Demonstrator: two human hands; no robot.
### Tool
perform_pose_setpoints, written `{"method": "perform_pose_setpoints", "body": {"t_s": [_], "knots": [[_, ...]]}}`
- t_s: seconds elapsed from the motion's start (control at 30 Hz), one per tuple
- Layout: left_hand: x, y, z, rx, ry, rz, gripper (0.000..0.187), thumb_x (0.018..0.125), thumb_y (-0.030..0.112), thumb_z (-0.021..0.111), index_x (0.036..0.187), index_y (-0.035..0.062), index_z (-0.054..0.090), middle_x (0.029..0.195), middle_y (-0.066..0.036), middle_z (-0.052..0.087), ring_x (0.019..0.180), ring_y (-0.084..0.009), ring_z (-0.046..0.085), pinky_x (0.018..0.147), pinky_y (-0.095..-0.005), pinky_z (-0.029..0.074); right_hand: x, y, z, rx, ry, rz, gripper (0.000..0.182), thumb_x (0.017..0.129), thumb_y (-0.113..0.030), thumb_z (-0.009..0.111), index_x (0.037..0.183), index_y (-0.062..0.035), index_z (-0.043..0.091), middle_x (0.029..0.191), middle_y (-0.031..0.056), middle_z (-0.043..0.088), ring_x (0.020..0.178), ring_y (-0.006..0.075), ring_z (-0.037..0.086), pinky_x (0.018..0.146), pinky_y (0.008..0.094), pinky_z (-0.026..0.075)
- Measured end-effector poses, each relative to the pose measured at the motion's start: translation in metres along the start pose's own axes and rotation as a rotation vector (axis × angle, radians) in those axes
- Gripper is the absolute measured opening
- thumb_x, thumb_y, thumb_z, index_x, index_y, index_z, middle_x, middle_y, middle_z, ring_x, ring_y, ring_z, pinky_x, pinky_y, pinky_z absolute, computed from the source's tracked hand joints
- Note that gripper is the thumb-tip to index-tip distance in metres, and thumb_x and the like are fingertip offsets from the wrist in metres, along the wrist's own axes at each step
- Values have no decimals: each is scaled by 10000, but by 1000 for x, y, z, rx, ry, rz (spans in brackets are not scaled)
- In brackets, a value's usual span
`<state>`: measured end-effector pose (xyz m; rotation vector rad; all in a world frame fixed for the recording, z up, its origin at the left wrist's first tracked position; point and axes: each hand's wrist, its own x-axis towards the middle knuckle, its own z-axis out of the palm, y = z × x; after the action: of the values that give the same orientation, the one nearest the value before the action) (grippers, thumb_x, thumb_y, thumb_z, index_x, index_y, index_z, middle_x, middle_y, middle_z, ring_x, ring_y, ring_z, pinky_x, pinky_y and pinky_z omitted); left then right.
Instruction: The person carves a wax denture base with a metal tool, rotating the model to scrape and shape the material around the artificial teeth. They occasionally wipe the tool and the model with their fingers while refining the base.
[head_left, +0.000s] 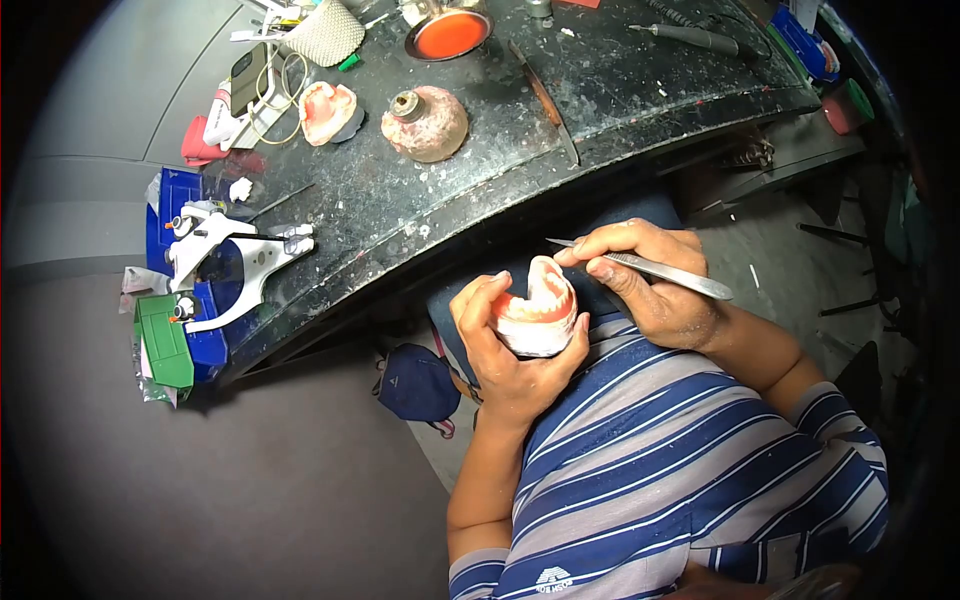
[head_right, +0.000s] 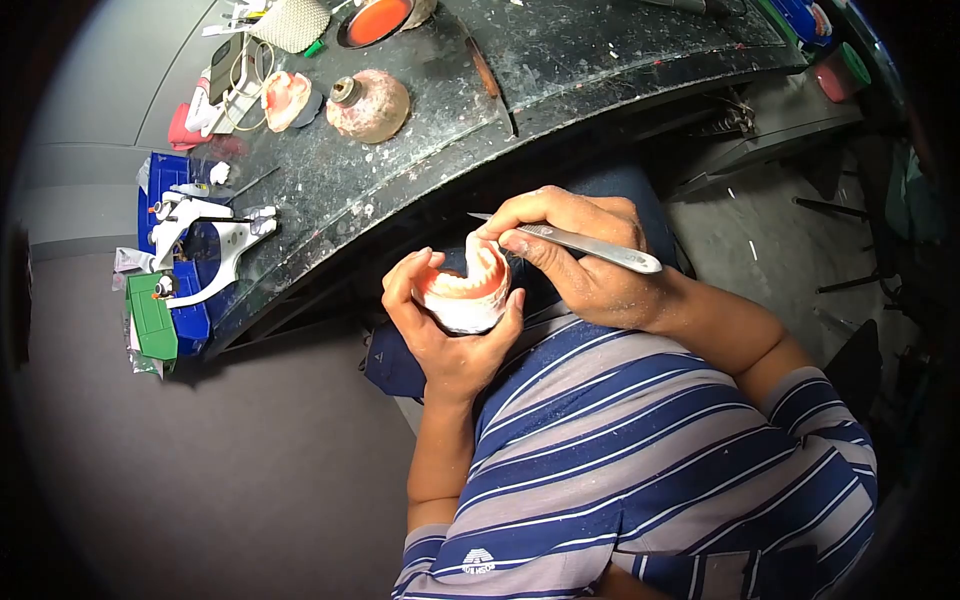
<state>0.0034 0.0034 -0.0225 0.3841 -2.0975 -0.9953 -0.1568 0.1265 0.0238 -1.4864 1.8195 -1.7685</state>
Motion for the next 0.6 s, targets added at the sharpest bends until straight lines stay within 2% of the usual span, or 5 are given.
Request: {"method": "perform_pose_setpoints", "body": {"t_s": [0.2,0.43,0.5,0.6], "knots": [[-1,1,3,-25,-9,36,1031,663,54,939,1490,23,324,1326,-162,476,1206,-256,544,1030,-382,453,-2,2,1,6,-13,1,128,1004,-18,661,1110,46,693,1000,163,773,908,221,779,787,303,612],[1,0,4,-75,-26,58,1059,668,49,927,1517,7,296,1361,-194,483,1242,-267,543,1048,-383,451,-5,1,3,53,-19,-27,137,1000,-12,665,1118,50,696,983,162,771,878,213,777,773,302,613],[1,0,3,-202,-35,-11,1071,673,56,921,1532,3,283,1373,-198,485,1258,-268,536,1049,-385,451,-4,-3,1,70,-19,-13,127,1004,-19,662,1102,52,702,974,158,771,867,207,776,774,299,614],[3,1,0,-212,-28,-13,1072,681,61,913,1539,-2,274,1379,-197,484,1247,-266,554,1046,-380,460,-1,-3,-2,52,1,-36,130,1009,-28,659,1097,55,707,972,164,774,867,208,777,776,295,616]]}}
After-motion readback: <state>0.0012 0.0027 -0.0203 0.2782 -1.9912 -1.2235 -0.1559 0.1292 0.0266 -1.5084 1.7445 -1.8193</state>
